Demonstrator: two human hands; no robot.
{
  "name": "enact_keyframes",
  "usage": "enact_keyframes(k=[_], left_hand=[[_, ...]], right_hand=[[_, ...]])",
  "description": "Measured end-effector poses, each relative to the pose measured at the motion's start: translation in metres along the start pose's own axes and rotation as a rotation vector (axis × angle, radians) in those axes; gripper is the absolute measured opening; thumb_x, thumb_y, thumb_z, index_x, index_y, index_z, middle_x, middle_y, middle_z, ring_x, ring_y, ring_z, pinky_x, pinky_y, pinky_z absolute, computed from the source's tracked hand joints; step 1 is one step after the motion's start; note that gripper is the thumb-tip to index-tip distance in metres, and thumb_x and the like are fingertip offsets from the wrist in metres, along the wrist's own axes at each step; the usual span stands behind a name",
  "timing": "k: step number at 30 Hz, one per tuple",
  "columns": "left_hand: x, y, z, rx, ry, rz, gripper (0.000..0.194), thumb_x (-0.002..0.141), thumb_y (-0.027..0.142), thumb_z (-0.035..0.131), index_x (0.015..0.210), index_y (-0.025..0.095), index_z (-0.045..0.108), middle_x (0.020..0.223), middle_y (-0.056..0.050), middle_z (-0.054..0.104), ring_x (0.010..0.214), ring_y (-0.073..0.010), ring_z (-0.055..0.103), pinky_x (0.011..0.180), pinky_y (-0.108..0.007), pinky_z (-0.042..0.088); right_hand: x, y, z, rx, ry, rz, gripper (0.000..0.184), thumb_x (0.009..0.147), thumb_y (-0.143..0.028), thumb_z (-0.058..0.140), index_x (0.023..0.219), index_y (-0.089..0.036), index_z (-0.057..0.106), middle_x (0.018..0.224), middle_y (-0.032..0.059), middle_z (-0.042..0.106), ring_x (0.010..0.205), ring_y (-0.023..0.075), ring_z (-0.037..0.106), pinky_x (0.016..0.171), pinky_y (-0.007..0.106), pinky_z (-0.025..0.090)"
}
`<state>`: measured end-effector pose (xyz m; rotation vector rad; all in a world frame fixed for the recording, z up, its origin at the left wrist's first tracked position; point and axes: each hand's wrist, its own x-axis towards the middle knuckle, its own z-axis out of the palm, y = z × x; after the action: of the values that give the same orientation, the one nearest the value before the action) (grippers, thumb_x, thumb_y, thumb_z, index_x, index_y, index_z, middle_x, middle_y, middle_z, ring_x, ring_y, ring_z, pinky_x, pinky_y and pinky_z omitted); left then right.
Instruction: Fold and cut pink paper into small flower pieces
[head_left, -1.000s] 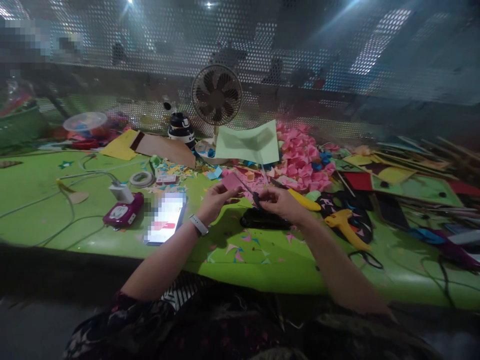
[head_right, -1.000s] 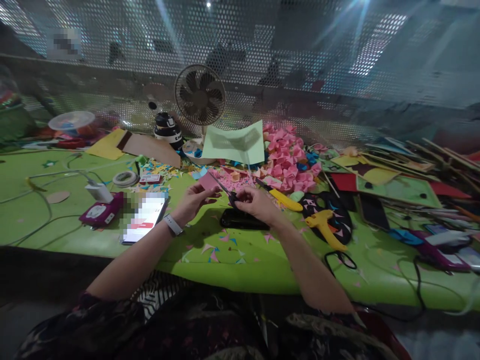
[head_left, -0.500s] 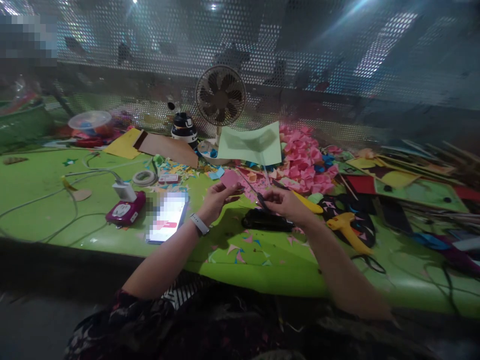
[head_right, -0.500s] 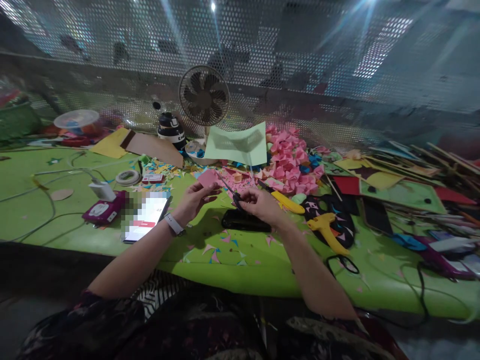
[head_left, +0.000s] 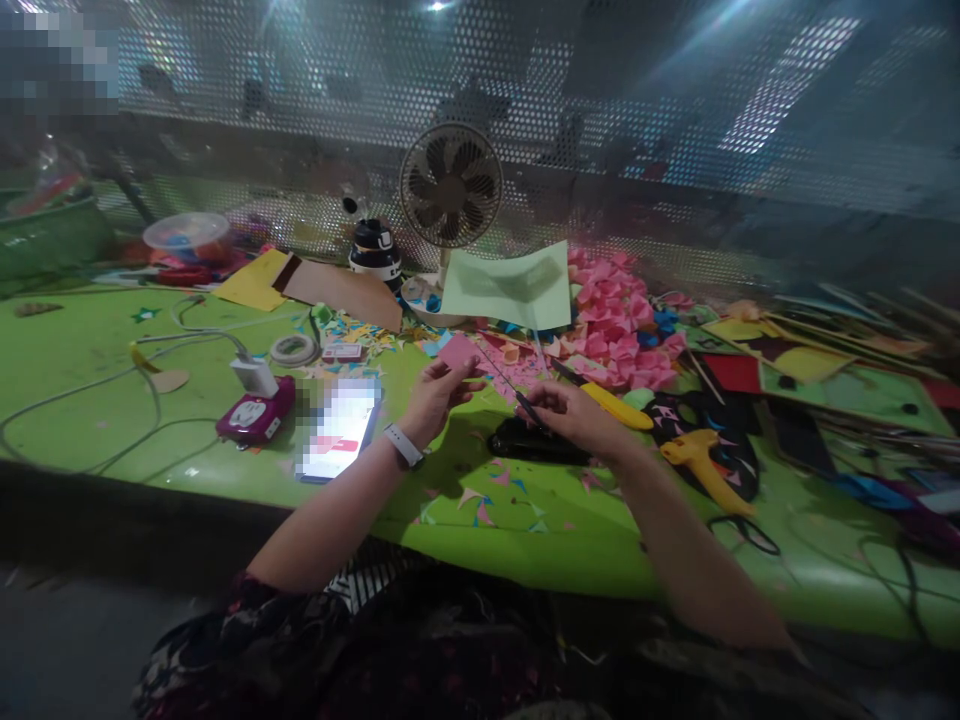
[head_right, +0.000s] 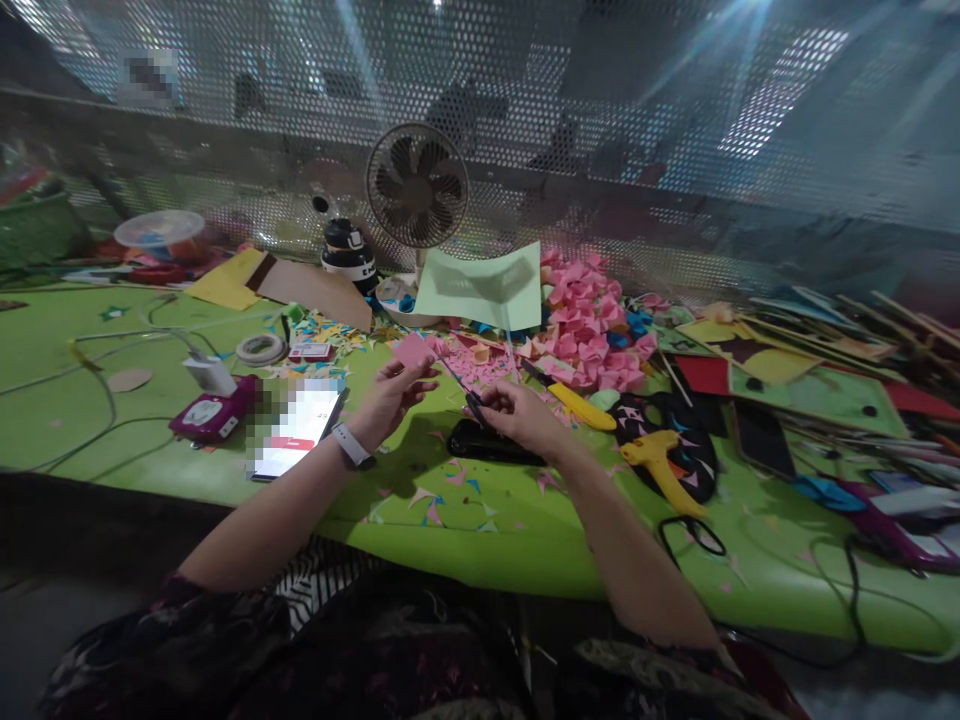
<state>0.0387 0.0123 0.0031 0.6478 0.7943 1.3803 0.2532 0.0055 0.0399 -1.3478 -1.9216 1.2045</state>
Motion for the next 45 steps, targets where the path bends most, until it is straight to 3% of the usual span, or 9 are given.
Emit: enact_keyframes(k=[9, 45], left_hand=[[-0.0037, -0.0001, 0.0028, 0.011, -0.053, -0.014, 0.026, 0.066, 0.024, 0.089, 0.081, 0.012, 0.071, 0.083, -0.006, 0.077, 0.073, -0.0132, 0.073, 0.072, -0.024, 0.056], [0.0014, -0.0026, -0.0007, 0.000, -0.056, -0.045, 0.019, 0.071, 0.017, 0.086, 0.073, 0.011, 0.068, 0.077, -0.007, 0.077, 0.068, -0.0121, 0.072, 0.068, -0.022, 0.057]], right_hand=[[-0.0006, -0.0025, 0.0020, -0.002, -0.003, -0.036, 0.049, 0.066, -0.063, 0.077, 0.080, -0.019, 0.062, 0.072, 0.0009, 0.063, 0.065, 0.0138, 0.055, 0.058, 0.027, 0.042], [-0.0006, -0.0006, 0.0039, 0.012, 0.007, -0.039, 0.057, 0.062, -0.072, 0.076, 0.077, -0.018, 0.061, 0.069, 0.0005, 0.061, 0.063, 0.0130, 0.053, 0.057, 0.027, 0.039]])
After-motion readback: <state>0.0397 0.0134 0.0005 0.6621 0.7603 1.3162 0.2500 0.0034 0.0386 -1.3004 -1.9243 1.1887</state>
